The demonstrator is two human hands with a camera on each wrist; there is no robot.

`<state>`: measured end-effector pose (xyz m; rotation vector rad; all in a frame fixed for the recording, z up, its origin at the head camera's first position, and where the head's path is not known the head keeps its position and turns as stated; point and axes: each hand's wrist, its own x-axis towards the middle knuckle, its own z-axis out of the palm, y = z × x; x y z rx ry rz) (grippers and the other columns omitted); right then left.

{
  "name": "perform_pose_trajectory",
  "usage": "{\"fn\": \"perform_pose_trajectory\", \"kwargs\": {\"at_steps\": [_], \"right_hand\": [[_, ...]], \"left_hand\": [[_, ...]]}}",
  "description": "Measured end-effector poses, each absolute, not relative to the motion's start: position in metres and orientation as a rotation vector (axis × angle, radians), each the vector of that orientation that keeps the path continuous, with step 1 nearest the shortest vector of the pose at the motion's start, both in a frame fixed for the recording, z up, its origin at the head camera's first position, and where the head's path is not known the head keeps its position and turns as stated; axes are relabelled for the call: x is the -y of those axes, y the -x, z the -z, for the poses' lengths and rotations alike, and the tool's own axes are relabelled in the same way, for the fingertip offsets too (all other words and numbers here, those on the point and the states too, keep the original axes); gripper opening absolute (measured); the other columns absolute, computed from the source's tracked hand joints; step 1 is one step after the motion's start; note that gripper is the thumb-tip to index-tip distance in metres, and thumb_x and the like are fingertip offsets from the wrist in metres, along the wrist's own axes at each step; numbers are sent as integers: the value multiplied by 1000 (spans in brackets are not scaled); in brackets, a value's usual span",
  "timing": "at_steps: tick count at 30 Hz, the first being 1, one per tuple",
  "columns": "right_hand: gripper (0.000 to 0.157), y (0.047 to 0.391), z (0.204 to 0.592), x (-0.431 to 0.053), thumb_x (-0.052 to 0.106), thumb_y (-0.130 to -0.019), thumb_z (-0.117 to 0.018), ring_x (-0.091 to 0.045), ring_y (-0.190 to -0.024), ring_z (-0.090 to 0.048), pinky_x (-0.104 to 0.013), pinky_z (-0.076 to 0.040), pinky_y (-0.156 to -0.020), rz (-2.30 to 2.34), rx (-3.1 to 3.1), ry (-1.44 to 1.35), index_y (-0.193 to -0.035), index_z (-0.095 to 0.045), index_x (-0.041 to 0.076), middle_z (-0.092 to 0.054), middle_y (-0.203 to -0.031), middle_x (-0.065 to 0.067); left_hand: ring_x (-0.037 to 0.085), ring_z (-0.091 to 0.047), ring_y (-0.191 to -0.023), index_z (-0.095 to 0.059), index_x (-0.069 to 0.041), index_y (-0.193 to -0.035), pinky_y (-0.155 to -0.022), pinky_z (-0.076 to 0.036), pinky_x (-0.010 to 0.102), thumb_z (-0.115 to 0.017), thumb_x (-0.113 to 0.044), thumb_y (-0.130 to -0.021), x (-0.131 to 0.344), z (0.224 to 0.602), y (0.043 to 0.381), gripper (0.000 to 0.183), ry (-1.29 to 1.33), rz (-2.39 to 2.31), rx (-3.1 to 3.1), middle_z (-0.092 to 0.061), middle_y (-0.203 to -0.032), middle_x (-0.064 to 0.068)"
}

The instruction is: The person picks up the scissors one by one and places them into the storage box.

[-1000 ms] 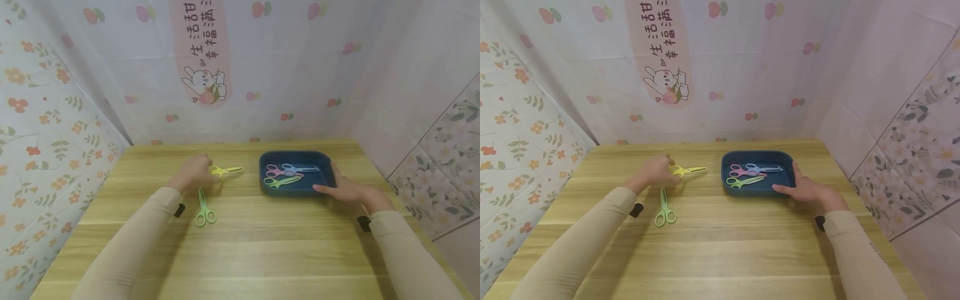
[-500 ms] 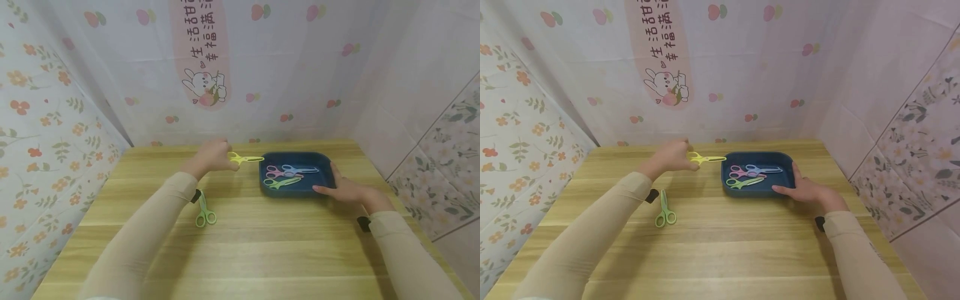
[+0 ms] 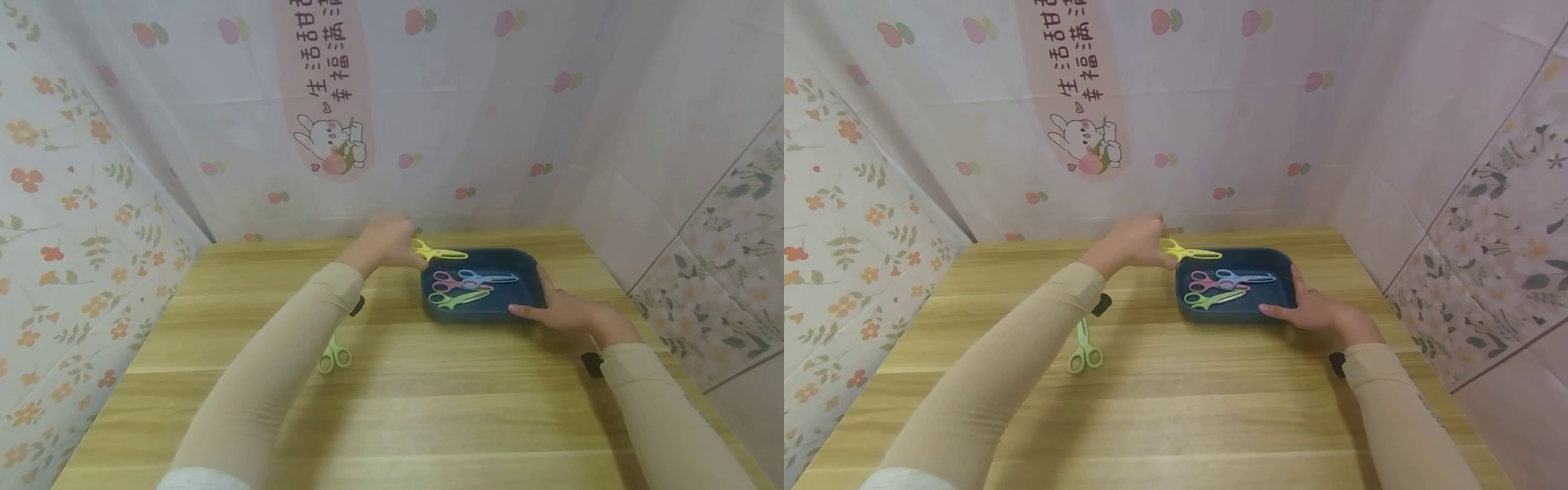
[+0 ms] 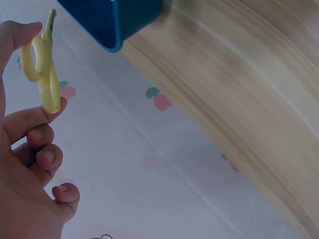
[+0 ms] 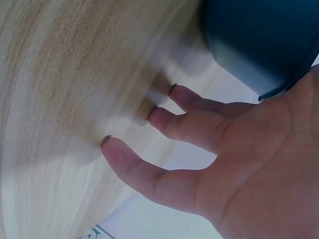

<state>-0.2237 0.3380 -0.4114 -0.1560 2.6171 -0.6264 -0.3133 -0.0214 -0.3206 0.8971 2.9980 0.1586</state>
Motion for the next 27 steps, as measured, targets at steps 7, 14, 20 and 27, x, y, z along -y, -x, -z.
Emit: {"fn": "perform_pose_trajectory", "kwargs": {"at_steps": [7,14,20,27], "right_hand": [[133,224,412,-337,78,-97,-54,-71,-151,-12,-80,-21,-120,636,-2605,119,-158,36,1,-1,-163,-52],[133,226,413,-339,77,-97,-54,-72,-150,-11,-80,-20,-120,641,-2600,121,-158,37,2,0,-164,-52],[133,226,412,-339,76,-97,-56,-71,-151,-14,-78,-22,-121,663,-2609,131,-158,35,0,-4,-163,-53],[133,225,412,-338,76,-97,-54,-70,-151,-17,-78,-24,-120,660,-2599,143,-158,35,-1,-6,-163,-53]], "left_hand": [[15,-48,-79,-53,-21,-75,-73,-41,34,-82,-56,-81,-2,305,316,46,-895,-135,-2974,-54,-87,-4],[15,-53,-84,-55,-22,-77,-76,-44,33,-82,-55,-82,-26,301,315,44,-902,-134,-2955,-56,-89,-5],[15,-55,-83,-57,-23,-80,-79,-48,37,-82,-60,-81,-48,305,317,45,-885,-81,-2935,-56,-83,-8],[15,-63,-99,-64,-24,-91,-104,-52,50,-79,-67,-83,-68,315,312,47,-933,46,-2909,-66,-99,-9]]}}
